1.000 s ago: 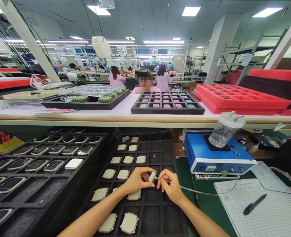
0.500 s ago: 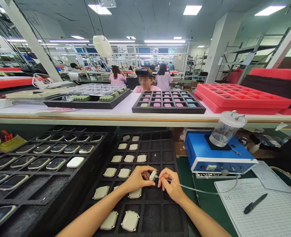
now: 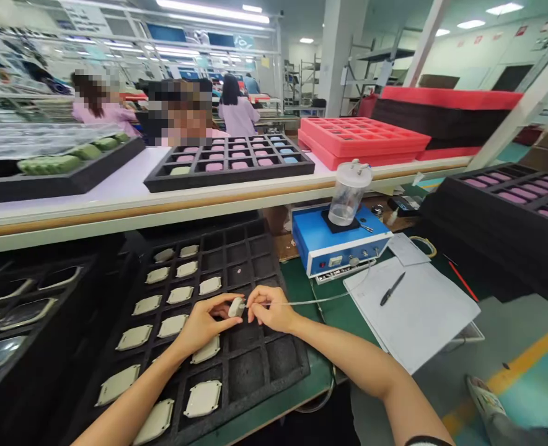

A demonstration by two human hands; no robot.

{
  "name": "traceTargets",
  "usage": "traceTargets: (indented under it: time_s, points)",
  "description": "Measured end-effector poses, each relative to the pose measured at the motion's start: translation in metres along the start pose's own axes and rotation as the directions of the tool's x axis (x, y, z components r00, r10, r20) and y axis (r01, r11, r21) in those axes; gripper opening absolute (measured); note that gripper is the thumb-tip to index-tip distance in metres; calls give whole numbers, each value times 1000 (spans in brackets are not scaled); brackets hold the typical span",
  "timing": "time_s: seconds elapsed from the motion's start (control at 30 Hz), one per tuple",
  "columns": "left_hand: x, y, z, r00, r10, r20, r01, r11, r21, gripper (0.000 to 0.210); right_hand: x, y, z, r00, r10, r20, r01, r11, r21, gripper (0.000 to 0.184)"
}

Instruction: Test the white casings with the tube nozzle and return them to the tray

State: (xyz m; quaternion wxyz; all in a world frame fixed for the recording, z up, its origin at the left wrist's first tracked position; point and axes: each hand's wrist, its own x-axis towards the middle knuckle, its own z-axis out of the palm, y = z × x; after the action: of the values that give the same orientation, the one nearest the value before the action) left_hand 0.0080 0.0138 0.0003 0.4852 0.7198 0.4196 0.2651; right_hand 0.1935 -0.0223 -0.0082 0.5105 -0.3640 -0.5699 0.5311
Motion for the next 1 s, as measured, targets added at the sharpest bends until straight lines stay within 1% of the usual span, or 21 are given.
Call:
traceTargets:
  time_s: [0.3,0.33,0.37,0.4,0.43,0.47,0.5,0.53,0.57,0.63,0.73,0.8,0.87,0.93,1.0]
  points:
    - [-1,1,0,1000,-15,-12,15,1000,-15,47,-3,0,0,1000,-12,20,12,1000,16,4]
    - [-1,1,0,1000,-22,-13,22,999,-26,48,-4,-1,-1,1000,-26,1,26,1000,11,3]
    - [-1,2,0,999,-32,-15,31,998,-50,49,-5,-1,-1,997,-54,-49,54,999,1,2]
    - [0,3,-1,999,-49,-19,47,994,-101,49,-5,-1,-2,987,-96,-132,95,995,-12,3]
    - [1,4,-1,997,-70,-27,64,982,-175,50,-6,-1,-2,962,-139,-233,137,990,-27,5]
    - [2,5,-2,995,-94,-43,80,963,-259,50,-6,-1,-3,928,-171,-332,167,985,-40,7]
    - [3,6,-2,991,-119,-67,90,936,-341,50,-6,-1,-4,896,-180,-406,178,983,-42,8]
    - [4,7,-3,985,-143,-100,90,908,-409,51,-5,-1,-5,883,-162,-440,167,986,-29,8]
    - [6,7,-4,976,-165,-141,84,887,-455,53,-4,-2,-6,889,-129,-439,139,990,-7,8]
    - [8,4,-9,949,-200,-245,58,872,-487,55,-1,-2,-6,922,-57,-384,71,997,24,6]
    - [10,-5,-20,877,-243,-414,18,878,-478,48,1,-3,-6,948,-15,-318,27,999,33,4]
    - [10,-10,-31,823,-250,-511,7,903,-430,38,1,-3,-6,956,-9,-293,19,999,31,3]
    - [12,-12,-43,782,-235,-577,20,935,-354,30,0,-3,-5,960,-8,-280,18,999,32,2]
    - [19,-13,-54,758,-203,-620,49,966,-255,25,-1,-3,-5,962,-7,-274,17,999,36,1]
    - [32,-14,-63,745,-164,-646,93,985,-143,26,-1,-3,-5,963,-7,-270,18,999,38,1]
